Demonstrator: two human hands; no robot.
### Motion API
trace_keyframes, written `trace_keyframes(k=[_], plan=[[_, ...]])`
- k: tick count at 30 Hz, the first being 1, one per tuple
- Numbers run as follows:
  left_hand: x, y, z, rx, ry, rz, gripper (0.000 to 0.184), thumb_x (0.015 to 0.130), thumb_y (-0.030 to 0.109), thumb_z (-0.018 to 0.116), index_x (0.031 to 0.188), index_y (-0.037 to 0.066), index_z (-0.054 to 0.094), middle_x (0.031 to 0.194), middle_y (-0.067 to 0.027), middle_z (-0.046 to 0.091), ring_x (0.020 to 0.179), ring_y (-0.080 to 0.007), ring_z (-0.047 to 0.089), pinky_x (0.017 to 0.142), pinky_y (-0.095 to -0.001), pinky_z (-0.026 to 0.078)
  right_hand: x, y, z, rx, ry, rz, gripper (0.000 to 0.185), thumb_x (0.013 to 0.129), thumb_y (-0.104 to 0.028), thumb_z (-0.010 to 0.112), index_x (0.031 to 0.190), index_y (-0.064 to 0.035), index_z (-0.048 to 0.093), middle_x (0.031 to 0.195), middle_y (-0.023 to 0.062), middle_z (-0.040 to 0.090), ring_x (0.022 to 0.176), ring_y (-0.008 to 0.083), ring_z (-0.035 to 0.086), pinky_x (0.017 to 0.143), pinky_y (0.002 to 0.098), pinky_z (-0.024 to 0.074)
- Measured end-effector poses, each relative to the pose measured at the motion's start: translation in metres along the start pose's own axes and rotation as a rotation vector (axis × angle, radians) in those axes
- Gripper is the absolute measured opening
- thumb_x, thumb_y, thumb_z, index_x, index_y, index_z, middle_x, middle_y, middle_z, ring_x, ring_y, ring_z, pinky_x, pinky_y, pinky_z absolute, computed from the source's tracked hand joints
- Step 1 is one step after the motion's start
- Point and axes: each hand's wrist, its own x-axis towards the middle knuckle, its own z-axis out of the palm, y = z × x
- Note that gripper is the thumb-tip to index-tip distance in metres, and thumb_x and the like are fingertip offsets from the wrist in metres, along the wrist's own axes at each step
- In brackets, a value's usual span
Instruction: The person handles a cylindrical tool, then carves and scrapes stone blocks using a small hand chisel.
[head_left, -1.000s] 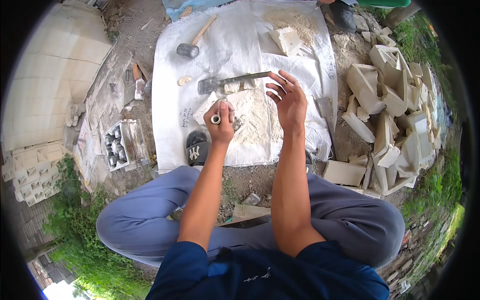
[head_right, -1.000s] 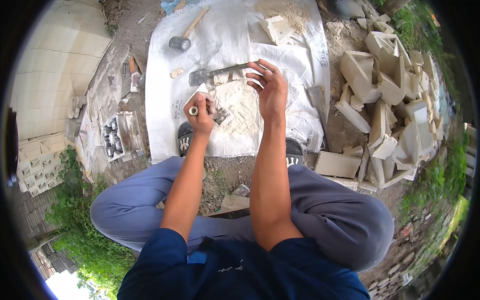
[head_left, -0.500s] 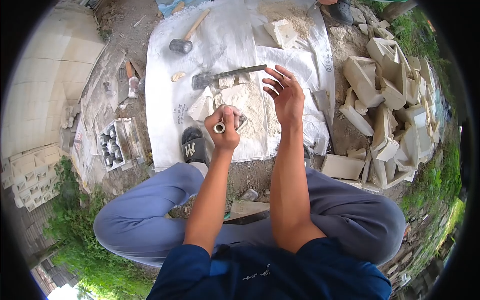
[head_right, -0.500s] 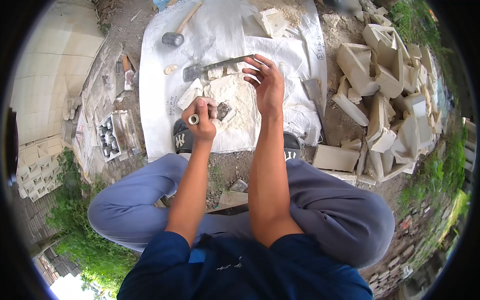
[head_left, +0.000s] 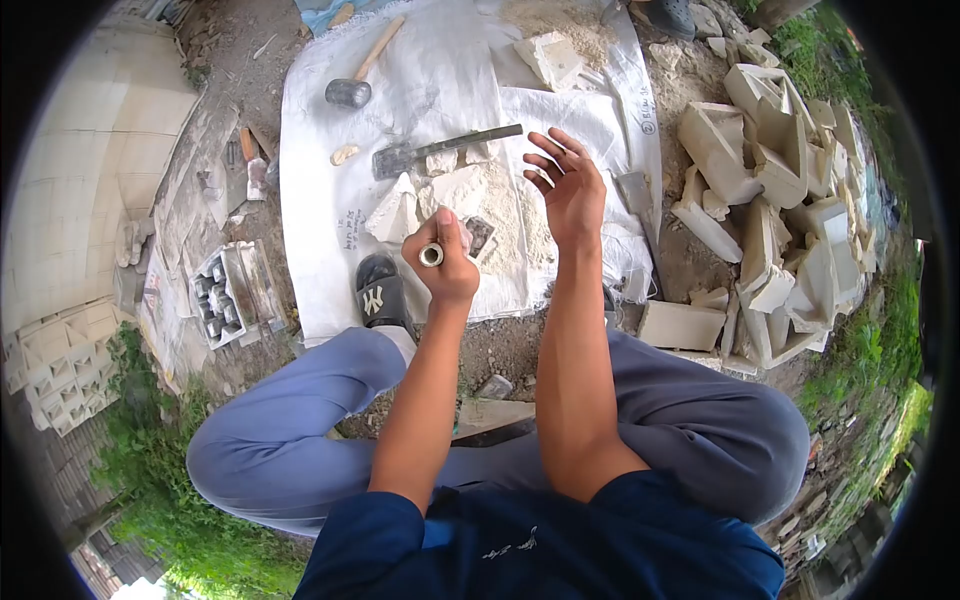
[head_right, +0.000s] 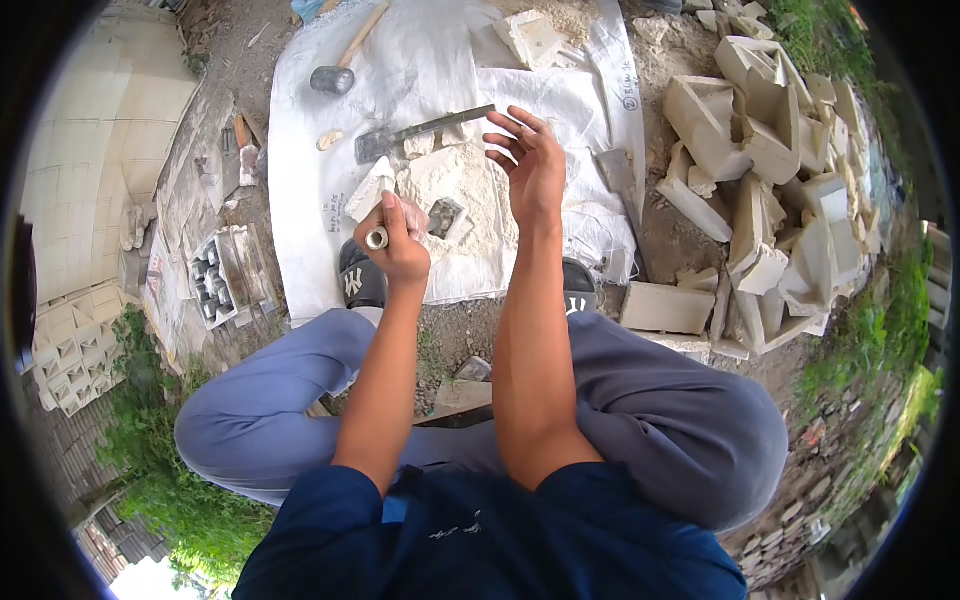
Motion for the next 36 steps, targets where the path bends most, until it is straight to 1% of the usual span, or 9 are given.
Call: trace_keyframes(k=[3, 4, 9, 13, 17, 20, 25, 30, 36], plan=[[-0.019, -0.056, -0.012, 0.080, -0.135, 0.002, 0.048, 0.103, 0.021, 0.050, 0.058, 0.004, 0.042, 0.052, 0.0002, 0.043, 0.047, -0.0095, 0.038, 0.046, -0.0283, 0.027, 0.003, 0.001, 0.002, 0.015, 0.019, 0.010, 0.047, 0.092, -0.022, 0.044, 0.133, 0.0010, 0.050, 0.127, 0.0209, 0.063, 0.102, 0.0269, 0.064, 0.090, 0.0410, 0.0516], [-0.024, -0.071, -0.015, 0.327, -0.199, 0.170, 0.048, 0.102, 0.020, 0.051, 0.058, 0.004, 0.041, 0.051, 0.0015, 0.043, 0.047, -0.0092, 0.037, 0.046, -0.0283, 0.025, 0.002, 0.000, 0.004, 0.030, 0.020, 0.009, 0.046, 0.093, -0.021, 0.044, 0.133, 0.0020, 0.050, 0.126, 0.0211, 0.064, 0.100, 0.0260, 0.065, 0.088, 0.0397, 0.0520], [-0.006, -0.039, 0.006, -0.037, -0.066, -0.150, 0.050, 0.103, 0.021, 0.053, 0.058, 0.004, 0.040, 0.050, 0.0018, 0.038, 0.045, -0.0068, 0.032, 0.045, -0.0306, 0.021, 0.002, -0.006, 0.010, 0.008, -0.025, -0.010, 0.047, 0.093, -0.022, 0.045, 0.133, 0.0016, 0.050, 0.128, 0.0213, 0.063, 0.102, 0.0270, 0.065, 0.090, 0.0404, 0.0515], [-0.012, 0.001, 0.001, -0.067, -0.040, 0.015, 0.049, 0.102, 0.019, 0.052, 0.058, 0.003, 0.039, 0.051, 0.0026, 0.039, 0.047, -0.0050, 0.032, 0.045, -0.0291, 0.020, 0.001, -0.004, 0.000, -0.018, 0.021, -0.013, 0.047, 0.093, -0.022, 0.045, 0.133, 0.0013, 0.050, 0.127, 0.0209, 0.063, 0.101, 0.0268, 0.065, 0.090, 0.0406, 0.0513], [-0.028, -0.060, -0.017, 0.310, -0.194, 0.101, 0.049, 0.102, 0.019, 0.053, 0.057, 0.004, 0.041, 0.053, 0.0020, 0.041, 0.050, -0.0079, 0.035, 0.048, -0.0285, 0.024, 0.002, -0.006, 0.003, 0.028, 0.034, 0.005, 0.048, 0.093, -0.022, 0.045, 0.134, 0.0019, 0.049, 0.127, 0.0215, 0.063, 0.102, 0.0271, 0.065, 0.090, 0.0406, 0.0519], [-0.004, -0.058, -0.011, 0.110, -0.086, -0.167, 0.050, 0.101, 0.021, 0.056, 0.056, 0.005, 0.041, 0.052, 0.0038, 0.038, 0.051, -0.0069, 0.030, 0.049, -0.0304, 0.021, 0.004, -0.011, 0.008, 0.041, -0.002, -0.032, 0.047, 0.093, -0.021, 0.045, 0.134, 0.0019, 0.049, 0.127, 0.0217, 0.063, 0.102, 0.0268, 0.065, 0.090, 0.0398, 0.0517], [-0.007, -0.010, -0.008, 0.071, -0.158, 0.081, 0.047, 0.100, 0.016, 0.056, 0.057, 0.001, 0.041, 0.050, 0.0028, 0.037, 0.048, -0.0051, 0.031, 0.045, -0.0292, 0.019, -0.002, -0.011, 0.000, 0.025, 0.029, -0.041, 0.045, 0.093, -0.018, 0.043, 0.132, 0.0040, 0.050, 0.123, 0.0224, 0.065, 0.097, 0.0248, 0.066, 0.085, 0.0377, 0.0524], [-0.025, -0.060, -0.029, 0.072, -0.213, -0.025, 0.051, 0.102, 0.022, 0.052, 0.057, 0.001, 0.042, 0.049, -0.0018, 0.043, 0.044, -0.0091, 0.038, 0.044, -0.0288, 0.024, 0.003, -0.009, -0.003, 0.071, 0.058, -0.032, 0.045, 0.092, -0.017, 0.043, 0.131, 0.0038, 0.051, 0.122, 0.0221, 0.066, 0.096, 0.0252, 0.066, 0.085, 0.0385, 0.0525], [-0.010, -0.034, 0.000, 0.048, -0.160, -0.017, 0.048, 0.099, 0.015, 0.056, 0.057, 0.002, 0.036, 0.050, 0.0016, 0.034, 0.047, -0.0061, 0.031, 0.045, -0.0302, 0.020, 0.002, -0.010, 0.004, 0.065, 0.039, -0.030, 0.045, 0.092, -0.018, 0.044, 0.131, 0.0037, 0.050, 0.121, 0.0221, 0.066, 0.097, 0.0250, 0.066, 0.085, 0.0378, 0.0528]])
